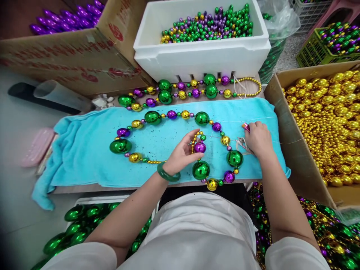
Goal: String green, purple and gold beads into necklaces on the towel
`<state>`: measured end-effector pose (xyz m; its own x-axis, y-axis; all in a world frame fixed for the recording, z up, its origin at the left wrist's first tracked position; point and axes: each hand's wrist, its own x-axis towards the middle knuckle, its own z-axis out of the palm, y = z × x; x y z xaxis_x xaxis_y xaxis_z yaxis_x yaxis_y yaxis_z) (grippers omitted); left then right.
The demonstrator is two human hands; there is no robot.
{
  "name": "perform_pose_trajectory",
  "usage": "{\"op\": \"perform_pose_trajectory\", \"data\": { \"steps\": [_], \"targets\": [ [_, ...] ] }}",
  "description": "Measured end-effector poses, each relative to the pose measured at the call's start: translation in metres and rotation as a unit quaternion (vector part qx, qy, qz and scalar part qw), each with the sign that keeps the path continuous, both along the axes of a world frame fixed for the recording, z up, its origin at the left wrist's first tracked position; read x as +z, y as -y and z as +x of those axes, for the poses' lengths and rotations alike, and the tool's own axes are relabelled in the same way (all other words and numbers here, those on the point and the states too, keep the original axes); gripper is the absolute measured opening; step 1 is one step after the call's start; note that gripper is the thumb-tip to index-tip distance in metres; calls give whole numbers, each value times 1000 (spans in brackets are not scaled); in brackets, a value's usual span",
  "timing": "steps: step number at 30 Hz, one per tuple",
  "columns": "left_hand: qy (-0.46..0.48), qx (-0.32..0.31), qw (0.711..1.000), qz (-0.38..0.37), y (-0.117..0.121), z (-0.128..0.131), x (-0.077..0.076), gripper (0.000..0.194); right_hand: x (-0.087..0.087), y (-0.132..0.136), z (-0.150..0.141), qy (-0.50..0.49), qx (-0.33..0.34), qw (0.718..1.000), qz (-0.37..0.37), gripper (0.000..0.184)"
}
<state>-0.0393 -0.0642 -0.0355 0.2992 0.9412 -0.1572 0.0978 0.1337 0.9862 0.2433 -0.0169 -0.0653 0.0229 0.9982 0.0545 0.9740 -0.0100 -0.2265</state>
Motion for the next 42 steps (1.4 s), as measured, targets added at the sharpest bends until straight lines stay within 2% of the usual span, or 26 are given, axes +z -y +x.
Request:
{"op": "perform_pose_trajectory", "data": {
  "steps": [2,3,5,6,8,10,11,13,15,17,19,23,29,34,42],
  "targets": [
    [24,-17,1000,-7,-1,-6,2,79,1,0,0,-45,-3,999,23,23],
    [32,-28,999,-3,-1,-9,4,79,5,1,-2,-98,-12,994,41,22],
    [46,-51,998,8,-1,-15,6,80,14,5,-10,-269,-29,961,58,20],
    [51,-60,997,12,-2,-18,7,80,20,8,-16,-370,-23,928,44,21],
    [52,-73,996,18,-3,-23,9,81,30,17,-32,-549,27,835,-29,24],
    [51,-77,995,27,-4,-27,11,80,37,25,-51,-647,99,747,-117,28],
    [52,-78,995,31,-4,-28,12,80,39,28,-60,-674,125,714,-147,29],
    [61,-77,995,34,-5,-29,14,79,41,32,-75,-708,138,668,-183,31],
    [73,-77,994,31,-5,-29,16,79,41,31,-85,-731,119,642,-201,39],
    [85,-76,993,27,-4,-29,16,79,42,28,-92,-735,92,636,-215,52],
    [96,-77,992,22,-3,-29,17,80,43,26,-95,-724,73,648,-224,62],
    [125,-77,989,12,-2,-30,18,81,45,24,-98,-703,63,670,-230,68],
    [154,-78,985,17,-3,-32,19,78,49,22,-106,-666,52,718,-195,59],
    [155,-88,984,1,-2,-30,22,78,56,19,-112,-649,67,740,-165,51],
    [156,-106,982,-17,-1,-29,24,81,39,14,-109,-611,140,768,-131,41]
  ]
}}
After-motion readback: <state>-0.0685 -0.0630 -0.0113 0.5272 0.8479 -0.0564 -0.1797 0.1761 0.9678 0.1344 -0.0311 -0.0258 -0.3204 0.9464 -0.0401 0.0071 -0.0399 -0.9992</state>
